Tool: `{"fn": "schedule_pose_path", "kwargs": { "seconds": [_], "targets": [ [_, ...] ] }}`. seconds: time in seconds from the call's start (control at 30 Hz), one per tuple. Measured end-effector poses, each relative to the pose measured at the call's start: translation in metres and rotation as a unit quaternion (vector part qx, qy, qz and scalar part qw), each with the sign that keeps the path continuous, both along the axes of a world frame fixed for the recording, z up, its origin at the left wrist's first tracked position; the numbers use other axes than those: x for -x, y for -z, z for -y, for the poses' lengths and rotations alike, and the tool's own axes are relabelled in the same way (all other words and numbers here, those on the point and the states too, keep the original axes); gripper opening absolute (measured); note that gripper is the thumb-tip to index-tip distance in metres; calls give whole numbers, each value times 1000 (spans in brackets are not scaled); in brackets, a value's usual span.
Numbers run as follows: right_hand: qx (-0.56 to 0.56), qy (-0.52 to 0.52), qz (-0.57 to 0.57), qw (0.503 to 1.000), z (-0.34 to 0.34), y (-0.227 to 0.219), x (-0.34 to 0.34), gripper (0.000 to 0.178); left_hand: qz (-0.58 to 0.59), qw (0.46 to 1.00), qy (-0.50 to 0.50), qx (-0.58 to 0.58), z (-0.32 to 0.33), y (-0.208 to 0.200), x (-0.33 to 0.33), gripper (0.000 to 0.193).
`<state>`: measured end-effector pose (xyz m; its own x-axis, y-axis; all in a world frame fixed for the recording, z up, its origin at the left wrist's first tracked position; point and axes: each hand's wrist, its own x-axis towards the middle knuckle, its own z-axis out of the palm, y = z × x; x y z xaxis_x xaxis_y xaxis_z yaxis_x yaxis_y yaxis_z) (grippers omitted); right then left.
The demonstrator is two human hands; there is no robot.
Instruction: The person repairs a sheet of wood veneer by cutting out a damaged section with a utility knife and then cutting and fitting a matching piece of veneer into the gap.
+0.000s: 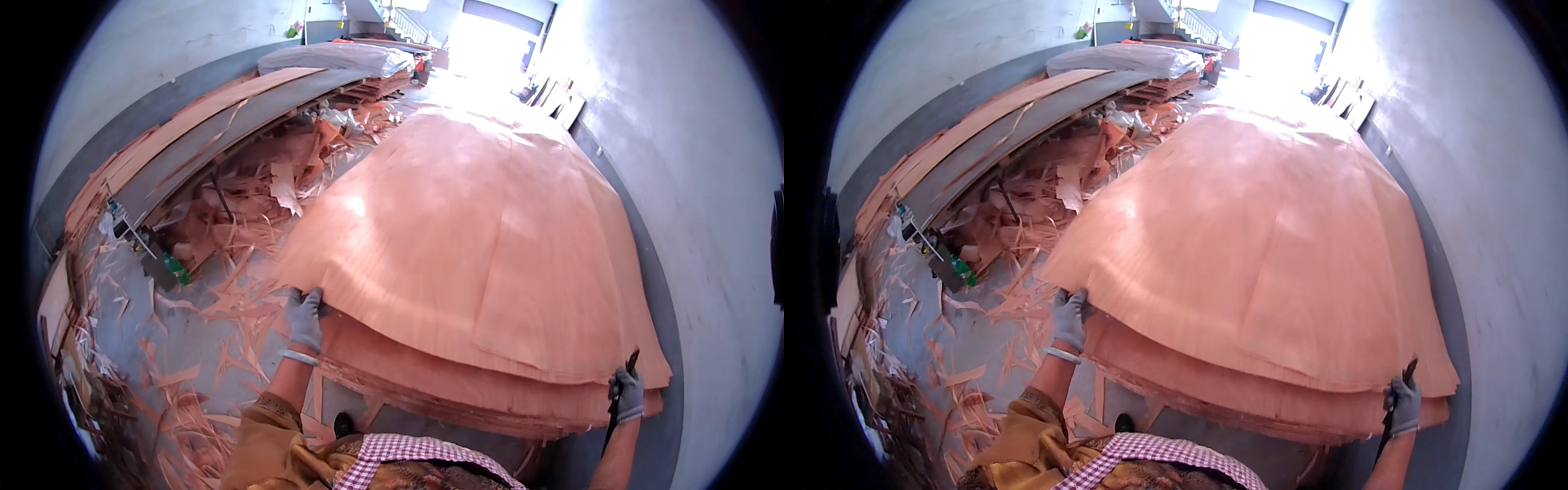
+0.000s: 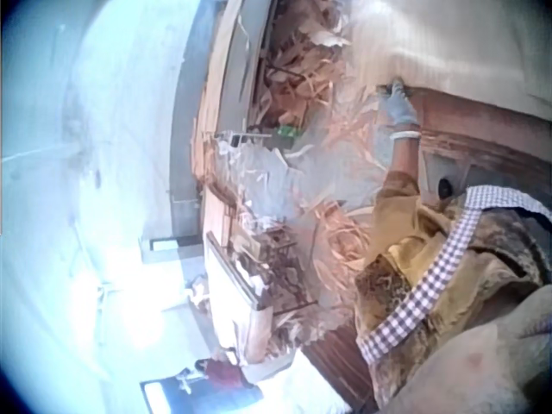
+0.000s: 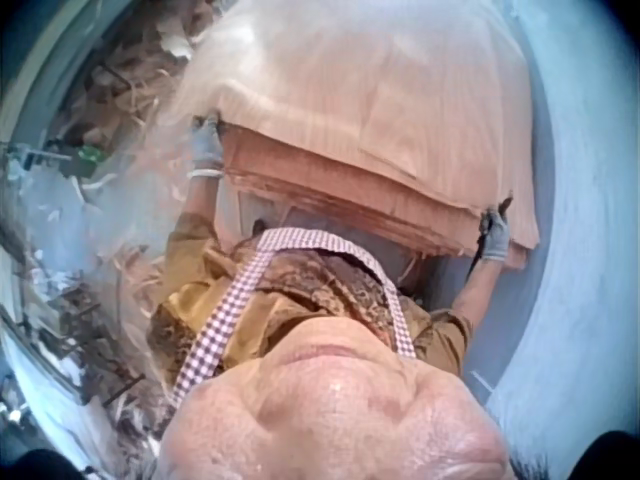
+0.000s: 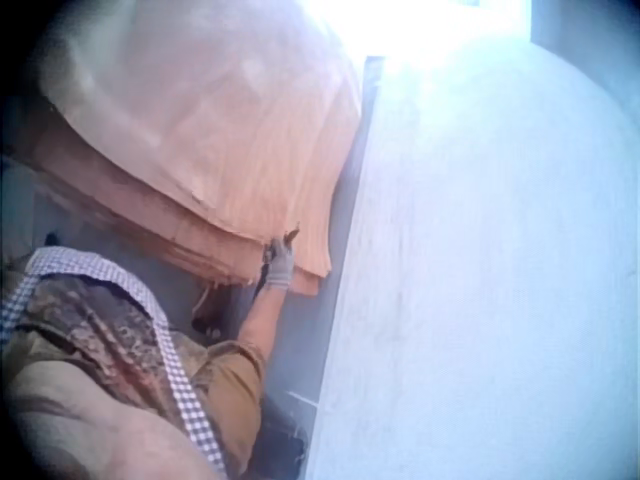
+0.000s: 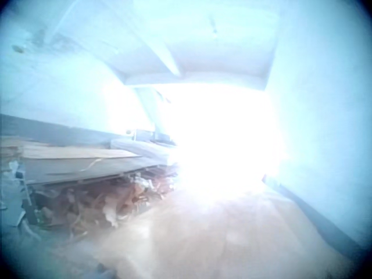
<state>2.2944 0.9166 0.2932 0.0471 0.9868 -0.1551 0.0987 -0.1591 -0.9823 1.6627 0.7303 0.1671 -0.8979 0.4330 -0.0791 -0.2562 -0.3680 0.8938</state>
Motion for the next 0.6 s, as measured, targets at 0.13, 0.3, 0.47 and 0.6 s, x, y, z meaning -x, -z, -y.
{"fn": "schedule_pose_path", "kwargs": {
  "seconds": [0.13, 0.3, 0.47, 0.6],
  "targets": [
    [4, 40, -4, 999, 39, 3, -13, 8, 32, 999, -21, 20, 22, -2, 2, 29],
    [23, 34, -5, 999, 18, 17, -7, 9, 19, 1000, 21, 11, 8, 13, 20, 24],
    [11, -11, -24, 1000, -33, 22, 7, 11, -24, 998, 57, 18, -28, 39, 34, 17],
    [40, 40, 32, 998, -37, 10, -25, 11, 79, 991, 92, 58, -38, -1, 24, 13]
  ]
}}
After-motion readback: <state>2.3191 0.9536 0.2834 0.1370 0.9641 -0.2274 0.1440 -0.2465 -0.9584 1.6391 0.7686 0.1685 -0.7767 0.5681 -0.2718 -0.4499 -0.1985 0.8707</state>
